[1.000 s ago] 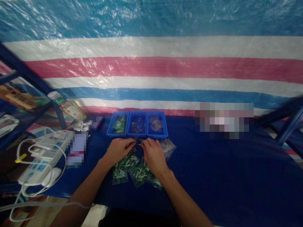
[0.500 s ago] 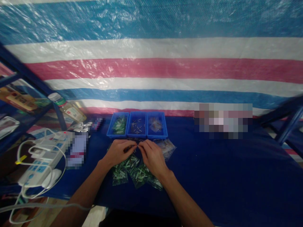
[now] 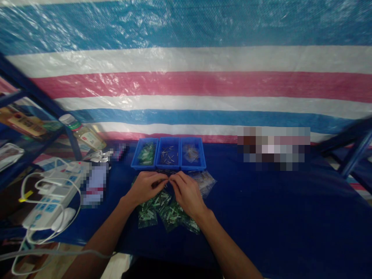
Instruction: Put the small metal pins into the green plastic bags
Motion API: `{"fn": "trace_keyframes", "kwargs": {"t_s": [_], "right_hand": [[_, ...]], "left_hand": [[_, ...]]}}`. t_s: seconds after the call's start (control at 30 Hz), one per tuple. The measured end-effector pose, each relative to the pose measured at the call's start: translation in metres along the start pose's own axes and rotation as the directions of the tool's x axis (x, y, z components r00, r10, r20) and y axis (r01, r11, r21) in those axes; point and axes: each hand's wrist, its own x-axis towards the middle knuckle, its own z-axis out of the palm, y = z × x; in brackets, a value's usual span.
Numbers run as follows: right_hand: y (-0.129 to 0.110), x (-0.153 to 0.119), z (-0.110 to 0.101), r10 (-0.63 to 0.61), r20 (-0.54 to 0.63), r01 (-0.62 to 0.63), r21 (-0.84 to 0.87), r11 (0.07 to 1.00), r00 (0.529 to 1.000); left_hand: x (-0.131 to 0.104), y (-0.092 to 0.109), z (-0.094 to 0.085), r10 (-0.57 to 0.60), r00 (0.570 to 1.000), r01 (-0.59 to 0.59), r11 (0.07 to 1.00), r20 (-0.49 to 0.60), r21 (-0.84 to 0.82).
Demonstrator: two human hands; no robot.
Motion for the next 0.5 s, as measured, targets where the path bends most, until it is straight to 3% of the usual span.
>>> {"fn": "trace_keyframes", "kwargs": {"t_s": [0.5], "right_hand": [[-0.0036, 0.001, -0.0031, 0.015, 0.011, -0.015, -0.013, 1.0, 1.0]], "left_hand": [[-0.0009, -0.0009, 0.0015, 0.026, 0.999, -0.026, 0.999, -0.019, 0.021]]}}
